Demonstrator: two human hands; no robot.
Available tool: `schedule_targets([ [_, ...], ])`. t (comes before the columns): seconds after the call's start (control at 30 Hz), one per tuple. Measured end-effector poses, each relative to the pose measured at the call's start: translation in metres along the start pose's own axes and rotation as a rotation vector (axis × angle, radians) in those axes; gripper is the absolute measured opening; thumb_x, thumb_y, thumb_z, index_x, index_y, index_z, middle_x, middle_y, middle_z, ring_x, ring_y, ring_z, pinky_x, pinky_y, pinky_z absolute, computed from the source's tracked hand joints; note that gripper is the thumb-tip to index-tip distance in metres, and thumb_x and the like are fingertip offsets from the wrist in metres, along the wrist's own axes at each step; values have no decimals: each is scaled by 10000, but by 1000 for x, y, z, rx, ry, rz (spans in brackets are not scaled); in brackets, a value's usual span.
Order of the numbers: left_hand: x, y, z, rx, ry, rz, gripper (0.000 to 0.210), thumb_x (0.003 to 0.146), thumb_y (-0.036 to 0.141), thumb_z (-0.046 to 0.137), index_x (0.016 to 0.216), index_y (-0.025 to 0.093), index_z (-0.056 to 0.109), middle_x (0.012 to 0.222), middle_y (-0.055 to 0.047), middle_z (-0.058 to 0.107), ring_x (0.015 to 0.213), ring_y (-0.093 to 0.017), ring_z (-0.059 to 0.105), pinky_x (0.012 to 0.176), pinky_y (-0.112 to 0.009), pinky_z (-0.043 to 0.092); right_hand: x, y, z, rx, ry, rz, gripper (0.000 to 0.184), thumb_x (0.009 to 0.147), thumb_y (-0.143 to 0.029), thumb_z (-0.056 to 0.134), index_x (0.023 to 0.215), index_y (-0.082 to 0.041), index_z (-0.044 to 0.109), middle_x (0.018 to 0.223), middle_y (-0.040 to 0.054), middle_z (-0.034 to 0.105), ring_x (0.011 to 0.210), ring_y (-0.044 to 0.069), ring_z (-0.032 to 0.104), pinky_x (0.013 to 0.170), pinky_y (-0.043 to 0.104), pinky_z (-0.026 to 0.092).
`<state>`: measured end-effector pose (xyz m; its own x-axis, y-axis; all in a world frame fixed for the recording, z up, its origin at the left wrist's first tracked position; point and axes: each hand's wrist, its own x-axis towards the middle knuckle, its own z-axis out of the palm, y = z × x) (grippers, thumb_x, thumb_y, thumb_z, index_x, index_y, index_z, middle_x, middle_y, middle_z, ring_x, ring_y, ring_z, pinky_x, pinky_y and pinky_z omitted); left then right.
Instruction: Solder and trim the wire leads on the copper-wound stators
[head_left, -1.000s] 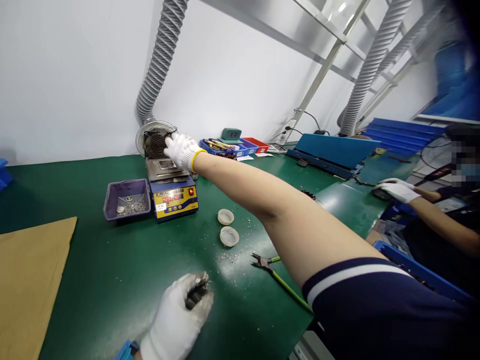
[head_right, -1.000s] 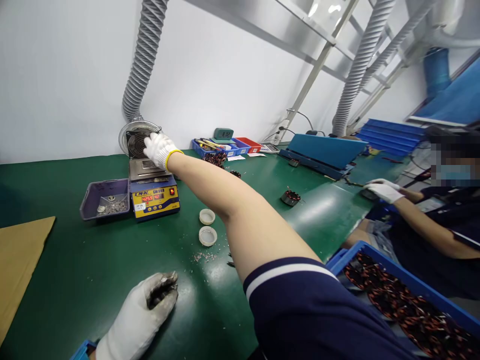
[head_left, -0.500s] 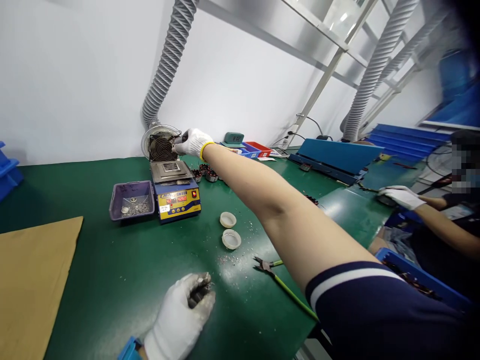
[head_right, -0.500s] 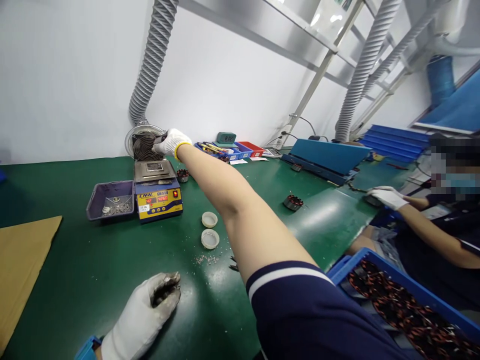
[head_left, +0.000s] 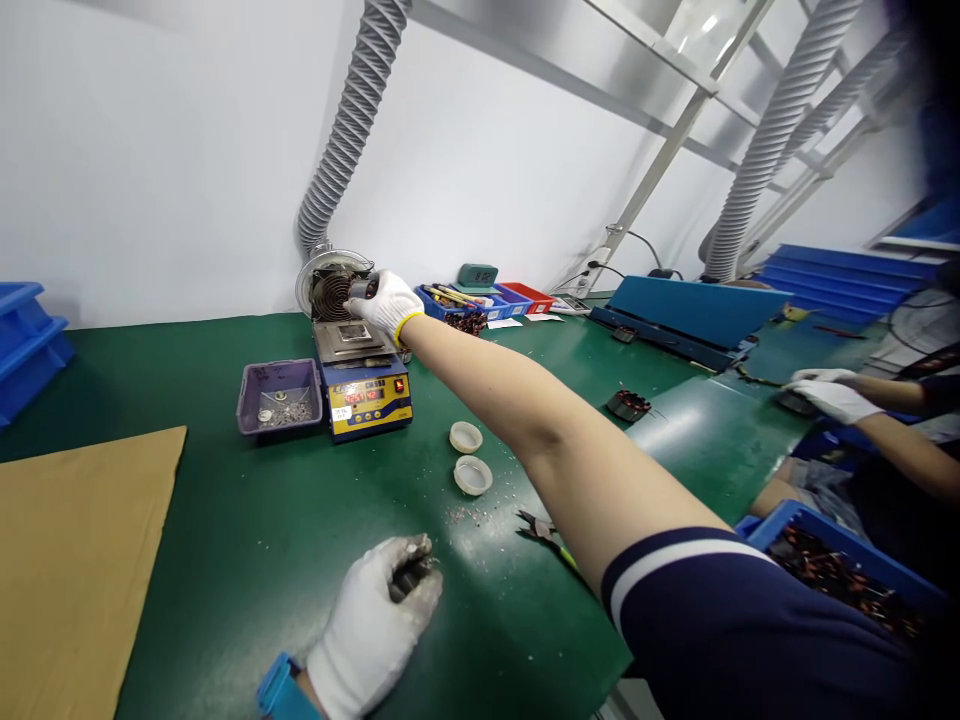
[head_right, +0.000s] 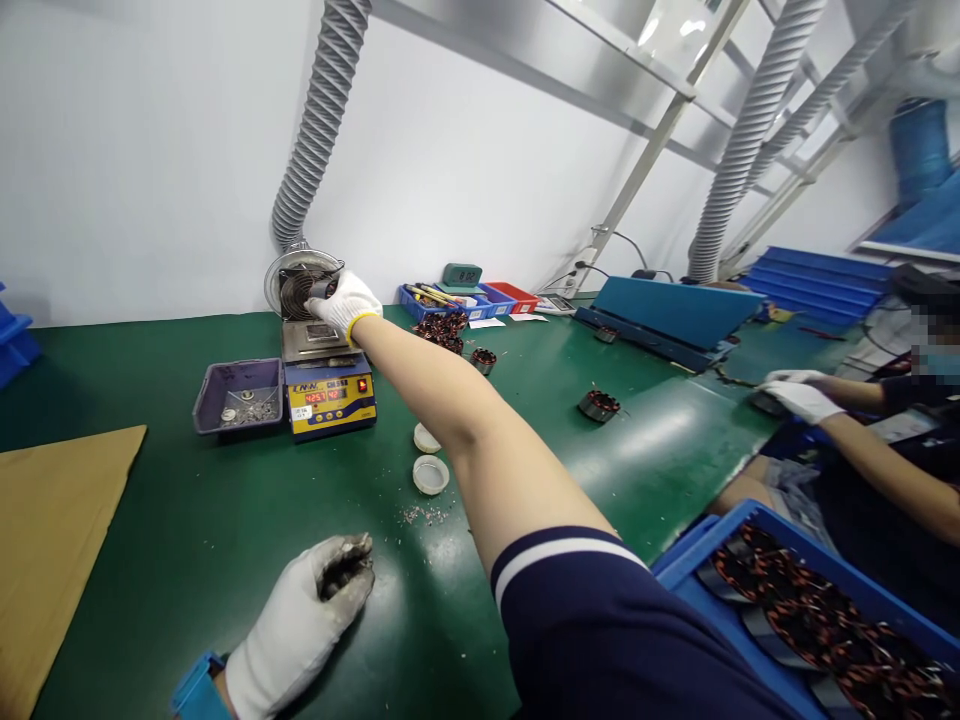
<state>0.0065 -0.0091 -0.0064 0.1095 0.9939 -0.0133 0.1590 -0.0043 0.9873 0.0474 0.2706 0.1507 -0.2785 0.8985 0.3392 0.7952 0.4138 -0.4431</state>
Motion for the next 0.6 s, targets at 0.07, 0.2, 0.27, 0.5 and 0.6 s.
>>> schedule_targets([
  [0.07, 1, -3, 0, -65, 24, -23, 262, 751, 309, 639, 948, 137, 658, 876, -90, 686, 793, -210, 636, 754, -305, 507, -12, -4, -12, 74, 33, -29, 515, 826, -415, 589, 1241, -133, 470, 1186, 96, 615, 1057, 206, 601, 957, 353, 475],
  [0.2, 2, -5, -1, -225, 133, -57, 601, 738, 394, 674, 1221, 75, 509, 1001, -151, 653, 790, -202, 620, 742, -330, 520, -81, -6, -19, 445, 21, -38, 664, 756, -386, 694, 1315, -136, 439, 1193, 112, 612, 1075, 242, 593, 1001, 422, 450],
  [0.27, 0, -1, -1, -313, 183, -43, 755, 741, 466, 667, 1328, 87, 378, 1132, -185, 607, 826, -206, 623, 752, -346, 527, -134, -4, -11, 606, -38, -10, 753, 702, -372, 747, 1348, -161, 422, 1176, 92, 613, 1078, 249, 589, 1012, 437, 444],
  [0.5, -13, 11, 7, -473, 201, 11, 747, 664, 527, 755, 1231, 150, 447, 1262, -177, 588, 1148, -308, 575, 1001, -414, 455, -292, 0, 27, 696, -192, 164, 729, 646, -210, 714, 1329, -270, 467, 1219, 61, 481, 1031, 207, 599, 937, 362, 502],
  [0.6, -18, 11, 11, -443, 163, -29, 665, 667, 430, 783, 1178, 121, 489, 1236, -191, 613, 1132, -314, 592, 1006, -424, 458, -312, 8, 18, 450, -225, 147, 661, 663, -263, 692, 1295, -314, 504, 1207, 59, 468, 997, 227, 613, 877, 392, 516],
])
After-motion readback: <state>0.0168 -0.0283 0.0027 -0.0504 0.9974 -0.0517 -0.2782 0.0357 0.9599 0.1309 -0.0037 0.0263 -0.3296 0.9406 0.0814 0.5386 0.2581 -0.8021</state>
